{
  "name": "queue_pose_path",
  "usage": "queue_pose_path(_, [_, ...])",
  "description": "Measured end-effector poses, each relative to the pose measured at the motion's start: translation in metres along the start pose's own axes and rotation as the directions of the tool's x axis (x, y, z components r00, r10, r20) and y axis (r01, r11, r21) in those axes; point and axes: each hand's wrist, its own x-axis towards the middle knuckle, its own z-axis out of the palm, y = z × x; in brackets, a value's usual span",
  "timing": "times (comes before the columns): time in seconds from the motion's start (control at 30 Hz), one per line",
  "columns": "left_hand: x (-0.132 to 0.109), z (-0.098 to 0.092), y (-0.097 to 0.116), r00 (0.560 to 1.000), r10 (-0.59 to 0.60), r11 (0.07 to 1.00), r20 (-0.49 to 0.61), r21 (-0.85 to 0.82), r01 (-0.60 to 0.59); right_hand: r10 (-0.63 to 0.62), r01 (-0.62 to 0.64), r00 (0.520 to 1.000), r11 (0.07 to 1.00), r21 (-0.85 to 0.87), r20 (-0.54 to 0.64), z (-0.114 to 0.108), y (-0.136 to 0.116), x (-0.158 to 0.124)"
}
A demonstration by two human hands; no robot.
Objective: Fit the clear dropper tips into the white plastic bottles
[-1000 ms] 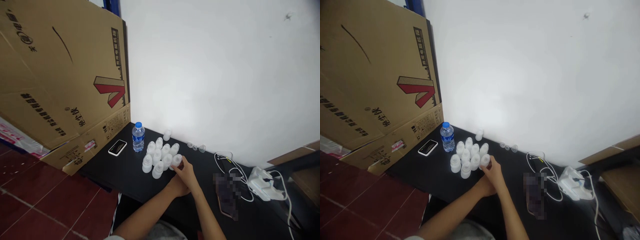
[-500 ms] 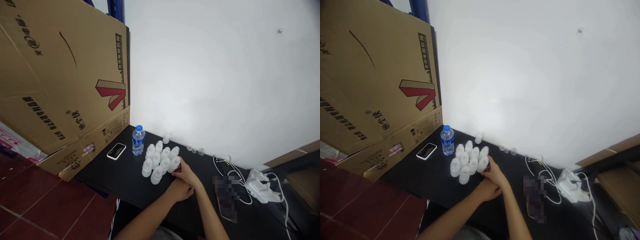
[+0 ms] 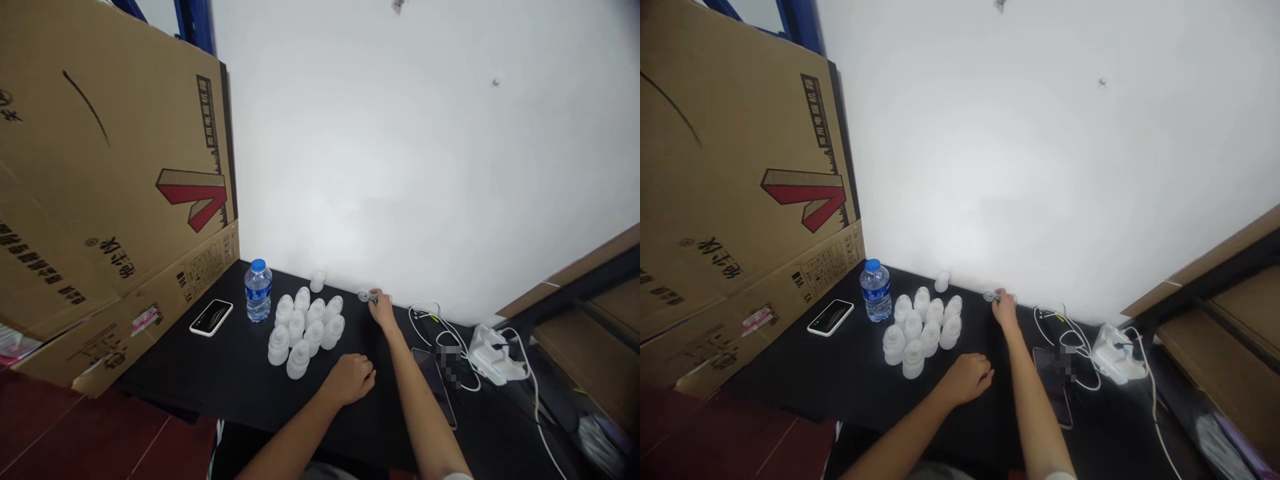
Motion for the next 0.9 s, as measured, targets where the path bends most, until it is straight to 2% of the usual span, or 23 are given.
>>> queue_pose_path(0.13, [0.001,0.000,-0.001,1.000,-0.003,1.000,0.012,-0.007,0.003,-0.051,0.051,0.997,0.999,0.008,0.065,0.014,0.000,0.005])
queue_pose_path(0.23, [0.001,0.000,-0.001,1.000,-0.006,1.000,0.014,-0.003,0.006,-0.068,0.067,0.995,0.998,0.023,0.067,0.020,0.000,0.007])
queue_pose_path(0.43, [0.001,-0.004,0.001,1.000,-0.029,0.999,0.002,-0.022,0.029,-0.074,0.072,0.997,0.994,0.084,0.017,0.013,0.000,0.004])
queue_pose_path(0.57, [0.002,-0.006,0.002,0.991,-0.095,0.995,-0.092,-0.042,0.092,-0.104,0.100,0.994,0.983,0.154,0.020,0.000,0.005,-0.018])
queue_pose_path(0.7, [0.002,-0.010,0.003,0.973,-0.159,0.987,-0.170,-0.058,0.151,-0.113,0.092,0.991,0.963,0.254,0.070,-0.009,0.012,-0.050])
queue_pose_path(0.9, [0.000,-0.017,0.005,0.963,-0.169,0.983,-0.211,-0.110,0.149,-0.161,0.056,0.975,0.847,0.529,0.154,-0.019,0.011,-0.083])
